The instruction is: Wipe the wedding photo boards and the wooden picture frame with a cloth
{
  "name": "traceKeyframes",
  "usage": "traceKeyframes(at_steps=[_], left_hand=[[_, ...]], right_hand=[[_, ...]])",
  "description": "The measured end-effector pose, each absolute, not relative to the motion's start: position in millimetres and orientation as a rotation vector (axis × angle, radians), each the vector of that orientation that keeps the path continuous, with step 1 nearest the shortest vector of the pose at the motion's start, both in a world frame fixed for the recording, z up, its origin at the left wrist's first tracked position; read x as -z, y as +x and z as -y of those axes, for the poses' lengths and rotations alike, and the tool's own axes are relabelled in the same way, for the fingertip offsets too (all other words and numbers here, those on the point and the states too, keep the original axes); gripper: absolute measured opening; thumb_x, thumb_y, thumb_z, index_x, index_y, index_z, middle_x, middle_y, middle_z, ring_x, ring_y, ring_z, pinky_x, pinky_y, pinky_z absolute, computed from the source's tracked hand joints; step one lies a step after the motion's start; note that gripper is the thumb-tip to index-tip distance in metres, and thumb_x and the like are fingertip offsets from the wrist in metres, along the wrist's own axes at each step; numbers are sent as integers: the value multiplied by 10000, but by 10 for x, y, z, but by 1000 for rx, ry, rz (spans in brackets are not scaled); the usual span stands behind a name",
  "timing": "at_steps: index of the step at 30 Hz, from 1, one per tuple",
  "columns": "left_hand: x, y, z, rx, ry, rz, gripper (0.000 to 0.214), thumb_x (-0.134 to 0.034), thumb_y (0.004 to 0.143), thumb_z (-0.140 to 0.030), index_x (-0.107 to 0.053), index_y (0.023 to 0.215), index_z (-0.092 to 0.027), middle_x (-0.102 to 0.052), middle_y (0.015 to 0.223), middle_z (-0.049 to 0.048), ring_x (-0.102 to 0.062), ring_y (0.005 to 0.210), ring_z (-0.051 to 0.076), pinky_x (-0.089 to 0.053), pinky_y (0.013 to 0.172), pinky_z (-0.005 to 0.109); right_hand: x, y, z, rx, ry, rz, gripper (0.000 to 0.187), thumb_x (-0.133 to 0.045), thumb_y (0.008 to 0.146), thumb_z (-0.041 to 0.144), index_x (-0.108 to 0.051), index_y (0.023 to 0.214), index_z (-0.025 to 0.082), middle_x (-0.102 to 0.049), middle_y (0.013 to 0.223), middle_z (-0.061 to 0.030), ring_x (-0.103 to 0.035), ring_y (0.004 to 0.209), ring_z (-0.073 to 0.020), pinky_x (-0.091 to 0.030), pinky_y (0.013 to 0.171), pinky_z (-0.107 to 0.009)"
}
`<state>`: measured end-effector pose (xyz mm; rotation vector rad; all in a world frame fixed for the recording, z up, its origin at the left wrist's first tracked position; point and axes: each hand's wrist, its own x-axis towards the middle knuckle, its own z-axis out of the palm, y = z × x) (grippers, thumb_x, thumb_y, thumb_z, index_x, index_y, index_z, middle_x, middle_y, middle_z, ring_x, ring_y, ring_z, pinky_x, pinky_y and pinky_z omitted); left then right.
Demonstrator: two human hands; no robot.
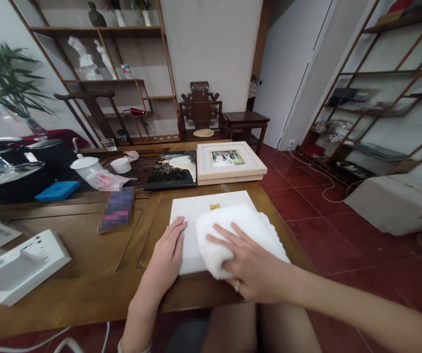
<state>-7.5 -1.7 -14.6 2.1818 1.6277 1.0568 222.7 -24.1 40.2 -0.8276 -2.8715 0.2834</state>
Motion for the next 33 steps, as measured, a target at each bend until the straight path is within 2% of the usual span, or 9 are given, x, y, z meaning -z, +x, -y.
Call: traceKeyframes(at_steps=[3, 6, 9, 17, 21, 24, 26, 30, 33], left_hand=[[133, -69, 25, -1051, 2173, -1631, 355, -375, 896, -262, -596, 1129, -112, -556, 1302, 159, -485, 1246, 235, -343, 1078, 443], [114, -65, 33, -1038, 2166, -1631, 349, -375, 897, -260, -595, 1127, -115, -558, 1301, 156, -481, 1249, 233, -338, 1081, 440], [106, -65, 33, -1037, 2162, -1627, 348, -377, 897, -258, -594, 1127, -112, -556, 1302, 157, -475, 1255, 228, -337, 1085, 422], [133, -77, 23, -1045, 2162, -1627, 334, -379, 897, -256, -594, 1121, -132, -557, 1303, 151, -481, 1249, 224, -337, 1082, 450], [136, -79, 24, -1035, 2160, -1625, 335, -378, 896, -264, -593, 1121, -139, -555, 1306, 144, -478, 1252, 227, -332, 1085, 452], [132, -76, 26, -1035, 2160, -1625, 339, -376, 896, -265, -591, 1125, -138, -551, 1311, 142, -475, 1254, 229, -332, 1085, 447], [126, -73, 29, -1032, 2162, -1627, 349, -371, 899, -265, -588, 1130, -121, -548, 1310, 155, -473, 1256, 233, -334, 1085, 444], [109, -70, 36, -1023, 2182, -1617, 349, -362, 905, -259, -587, 1132, -119, -550, 1307, 158, -471, 1258, 232, -330, 1085, 448], [103, -72, 36, -1022, 2190, -1612, 345, -363, 906, -255, -587, 1137, -131, -550, 1309, 153, -471, 1258, 232, -335, 1080, 456]], right_hand=[[-409, 2161, -104, -292, -941, 2767, 214, -511, 833, 176, -660, 981, 134, -390, 1429, -151, -176, 1378, -324, -194, 1064, -597], [-404, 2059, -444, -228, -1022, 2698, 233, -479, 856, 167, -647, 1013, 123, -435, 1391, -161, -228, 1362, -327, -231, 1041, -608], [-403, 1996, -603, -176, -1051, 2713, 254, -470, 839, 133, -645, 1024, 133, -438, 1389, -152, -221, 1362, -333, -228, 1032, -622], [-452, 2133, 80, -160, -812, 2926, 206, -554, 777, 181, -696, 918, 135, -364, 1430, -193, -146, 1372, -380, -145, 1063, -625], [-492, 2218, 351, -228, -693, 2971, 170, -604, 750, 245, -700, 863, 160, -348, 1448, -164, -147, 1375, -367, -111, 1092, -589], [-496, 2216, 219, -305, -753, 2900, 199, -552, 799, 213, -679, 945, 165, -401, 1425, -131, -195, 1377, -295, -147, 1110, -527], [-477, 2161, -5, -322, -841, 2813, 214, -503, 857, 225, -663, 972, 140, -443, 1389, -158, -225, 1372, -269, -179, 1105, -501], [-429, 1939, -527, -241, -1070, 2674, 323, -377, 948, 293, -620, 1057, 109, -536, 1281, -194, -294, 1342, -265, -247, 1065, -493], [-414, 1769, -739, -181, -1169, 2646, 320, -365, 941, 250, -618, 1058, 92, -584, 1203, -200, -330, 1313, -309, -262, 1027, -550]])
